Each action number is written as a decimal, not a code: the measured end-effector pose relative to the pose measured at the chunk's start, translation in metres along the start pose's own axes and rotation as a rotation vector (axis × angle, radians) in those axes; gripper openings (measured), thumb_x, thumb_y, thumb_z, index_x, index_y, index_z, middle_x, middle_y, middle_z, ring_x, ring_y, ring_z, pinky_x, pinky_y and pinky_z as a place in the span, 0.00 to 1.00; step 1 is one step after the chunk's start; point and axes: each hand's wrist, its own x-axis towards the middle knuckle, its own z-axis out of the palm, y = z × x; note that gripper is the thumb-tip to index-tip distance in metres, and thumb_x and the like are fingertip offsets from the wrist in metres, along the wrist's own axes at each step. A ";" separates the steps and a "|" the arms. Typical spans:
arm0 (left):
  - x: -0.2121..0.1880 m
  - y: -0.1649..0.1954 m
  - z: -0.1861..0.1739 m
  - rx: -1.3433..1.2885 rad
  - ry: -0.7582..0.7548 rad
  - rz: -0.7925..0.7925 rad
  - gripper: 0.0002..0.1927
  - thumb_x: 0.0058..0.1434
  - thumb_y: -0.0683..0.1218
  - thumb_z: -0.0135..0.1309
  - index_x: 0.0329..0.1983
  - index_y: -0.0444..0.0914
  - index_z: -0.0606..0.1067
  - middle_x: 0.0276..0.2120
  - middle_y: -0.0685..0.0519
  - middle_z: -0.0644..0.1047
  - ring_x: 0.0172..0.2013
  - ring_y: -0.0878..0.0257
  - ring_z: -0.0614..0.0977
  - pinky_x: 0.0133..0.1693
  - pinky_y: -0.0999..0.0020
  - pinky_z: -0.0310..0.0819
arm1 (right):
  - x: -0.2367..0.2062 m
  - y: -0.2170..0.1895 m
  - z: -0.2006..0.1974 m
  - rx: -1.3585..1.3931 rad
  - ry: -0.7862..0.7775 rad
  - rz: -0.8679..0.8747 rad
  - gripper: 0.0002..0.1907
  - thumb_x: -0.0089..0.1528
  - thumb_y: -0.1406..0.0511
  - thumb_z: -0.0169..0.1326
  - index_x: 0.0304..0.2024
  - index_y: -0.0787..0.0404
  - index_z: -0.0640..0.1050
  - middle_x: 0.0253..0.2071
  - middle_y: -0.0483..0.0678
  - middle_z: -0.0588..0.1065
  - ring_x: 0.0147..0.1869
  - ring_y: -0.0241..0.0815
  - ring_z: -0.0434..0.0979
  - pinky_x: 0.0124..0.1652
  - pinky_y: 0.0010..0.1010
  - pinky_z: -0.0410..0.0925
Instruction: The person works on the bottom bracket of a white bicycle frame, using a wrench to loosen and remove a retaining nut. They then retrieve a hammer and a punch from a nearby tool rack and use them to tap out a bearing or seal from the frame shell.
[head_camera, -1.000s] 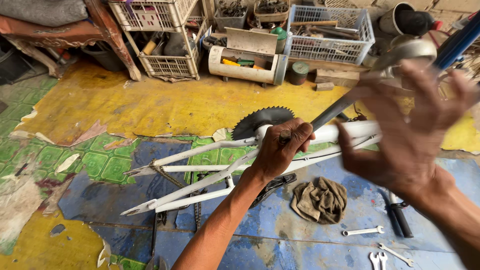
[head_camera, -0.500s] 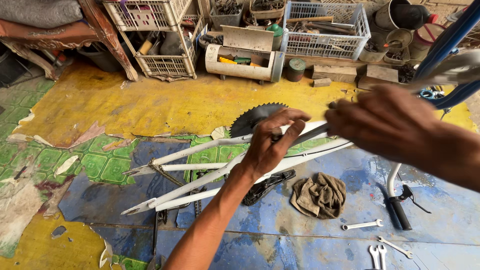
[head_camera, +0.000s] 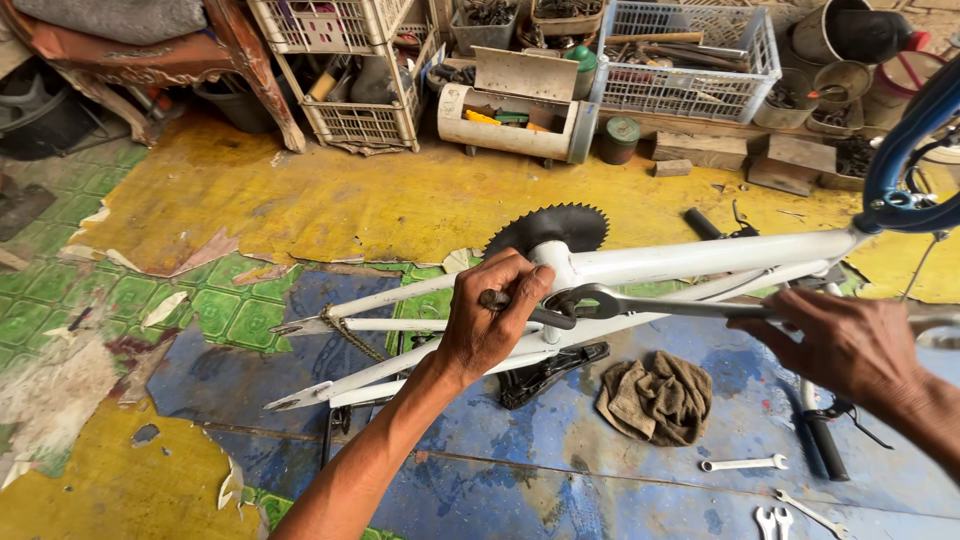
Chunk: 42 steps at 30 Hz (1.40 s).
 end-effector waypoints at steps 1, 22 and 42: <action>-0.003 -0.002 -0.002 0.008 -0.002 -0.010 0.16 0.69 0.47 0.55 0.27 0.33 0.75 0.24 0.56 0.70 0.25 0.70 0.67 0.28 0.69 0.59 | -0.006 -0.002 0.009 0.065 0.070 -0.001 0.17 0.60 0.47 0.57 0.33 0.52 0.81 0.23 0.41 0.77 0.20 0.34 0.72 0.17 0.33 0.59; -0.040 -0.001 -0.073 0.414 -0.382 -0.084 0.18 0.58 0.46 0.64 0.52 0.40 0.82 0.40 0.45 0.85 0.35 0.63 0.87 0.36 0.67 0.83 | -0.027 -0.028 0.143 0.647 0.283 0.153 0.14 0.60 0.54 0.60 0.35 0.58 0.79 0.22 0.42 0.77 0.21 0.32 0.75 0.21 0.26 0.68; -0.093 -0.100 0.046 0.485 -0.487 -0.582 0.17 0.70 0.53 0.44 0.39 0.34 0.72 0.14 0.49 0.71 0.18 0.53 0.77 0.27 0.54 0.73 | -0.038 -0.096 0.184 0.945 0.362 0.186 0.15 0.62 0.55 0.59 0.34 0.60 0.78 0.19 0.43 0.71 0.20 0.31 0.68 0.21 0.28 0.63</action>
